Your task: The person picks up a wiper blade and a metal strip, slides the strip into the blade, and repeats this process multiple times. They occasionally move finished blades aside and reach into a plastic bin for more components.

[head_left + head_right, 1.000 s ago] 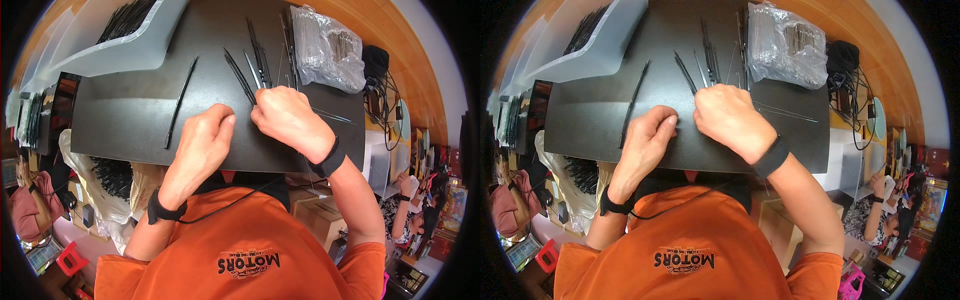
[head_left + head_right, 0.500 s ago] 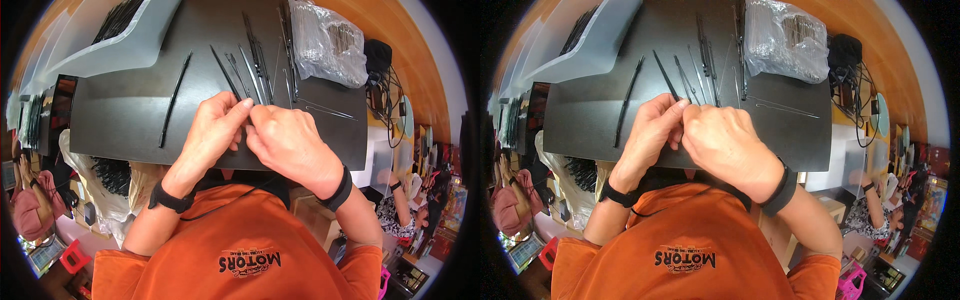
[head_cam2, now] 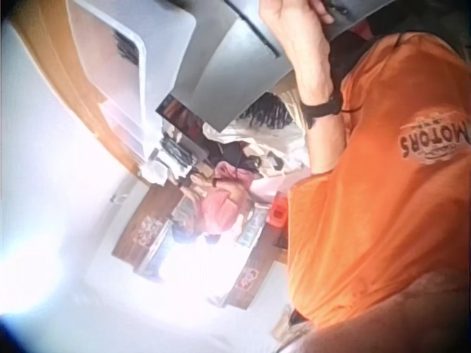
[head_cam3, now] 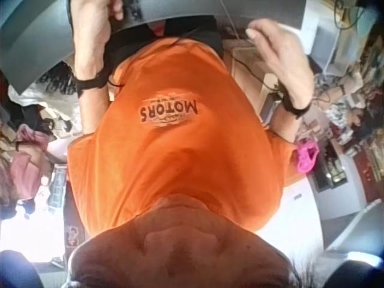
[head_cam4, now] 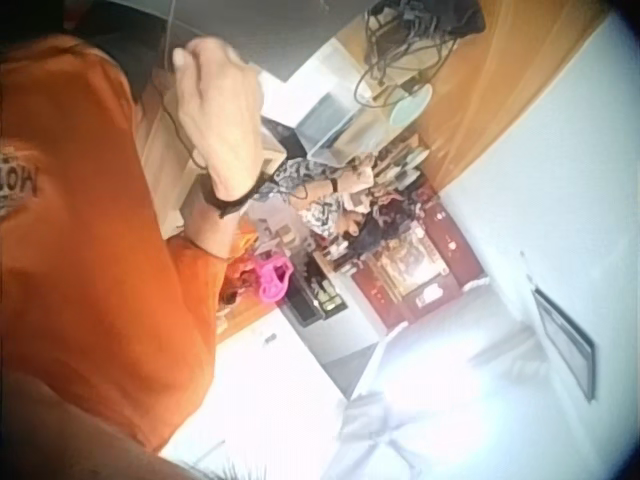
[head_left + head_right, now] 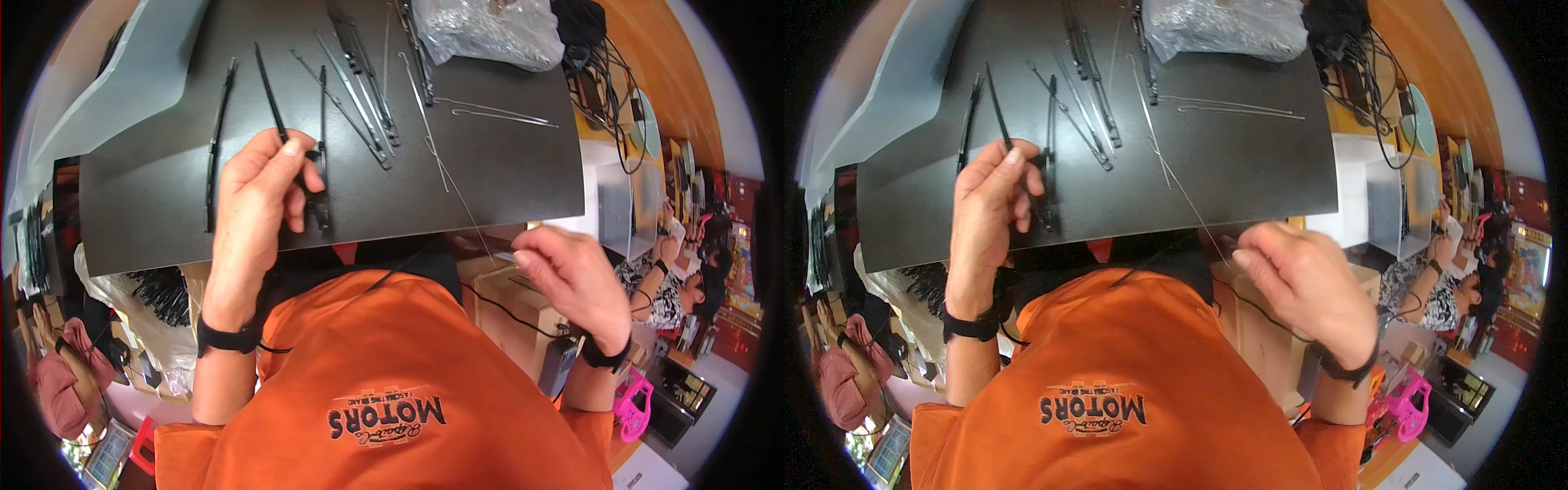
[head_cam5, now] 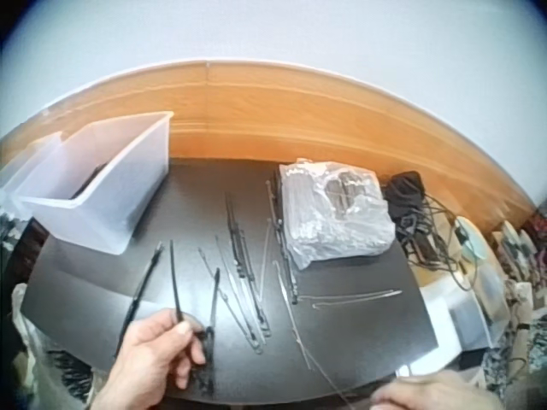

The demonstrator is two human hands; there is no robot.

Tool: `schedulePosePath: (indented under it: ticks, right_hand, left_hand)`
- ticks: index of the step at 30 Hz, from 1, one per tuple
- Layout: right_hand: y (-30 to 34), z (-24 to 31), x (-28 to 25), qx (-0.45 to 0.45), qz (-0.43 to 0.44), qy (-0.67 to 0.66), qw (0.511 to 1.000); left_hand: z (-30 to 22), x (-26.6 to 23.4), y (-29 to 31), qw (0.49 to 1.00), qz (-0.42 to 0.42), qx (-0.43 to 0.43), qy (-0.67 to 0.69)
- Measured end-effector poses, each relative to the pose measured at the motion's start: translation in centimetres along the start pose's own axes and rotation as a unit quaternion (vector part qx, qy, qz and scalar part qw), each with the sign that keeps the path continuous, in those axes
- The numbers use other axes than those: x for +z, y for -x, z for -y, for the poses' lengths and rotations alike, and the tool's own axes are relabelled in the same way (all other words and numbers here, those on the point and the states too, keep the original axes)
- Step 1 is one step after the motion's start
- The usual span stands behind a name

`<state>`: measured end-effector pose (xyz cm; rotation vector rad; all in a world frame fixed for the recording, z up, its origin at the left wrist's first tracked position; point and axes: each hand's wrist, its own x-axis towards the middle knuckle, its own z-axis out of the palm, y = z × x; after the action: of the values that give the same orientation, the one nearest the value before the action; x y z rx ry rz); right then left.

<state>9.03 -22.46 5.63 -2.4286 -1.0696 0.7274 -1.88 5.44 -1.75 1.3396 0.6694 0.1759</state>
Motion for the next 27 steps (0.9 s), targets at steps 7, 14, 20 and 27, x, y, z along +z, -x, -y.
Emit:
schedulePosePath:
  ticks: [7,14,20,27]
  right_hand:
    - [1.4,-2.6,8.2,0.212,-0.051,-0.425,0.879]
    - [0.5,-1.5,6.4,0.134,-0.148,-0.404,0.893]
    - [0.5,-0.4,5.4,0.047,-0.053,-0.271,0.96]
    - [-2.1,0.9,2.2,-0.024,-0.037,-0.248,0.968]
  left_hand:
    - [0.5,-0.3,0.8,0.999,0.004,0.008,-0.037]
    - [0.1,-0.2,1.8,0.999,-0.015,0.008,-0.045]
    - [-0.3,-0.6,2.0,1.0,-0.006,-0.013,0.001]
    - [-0.4,-0.7,2.2,0.997,0.007,-0.014,-0.072]
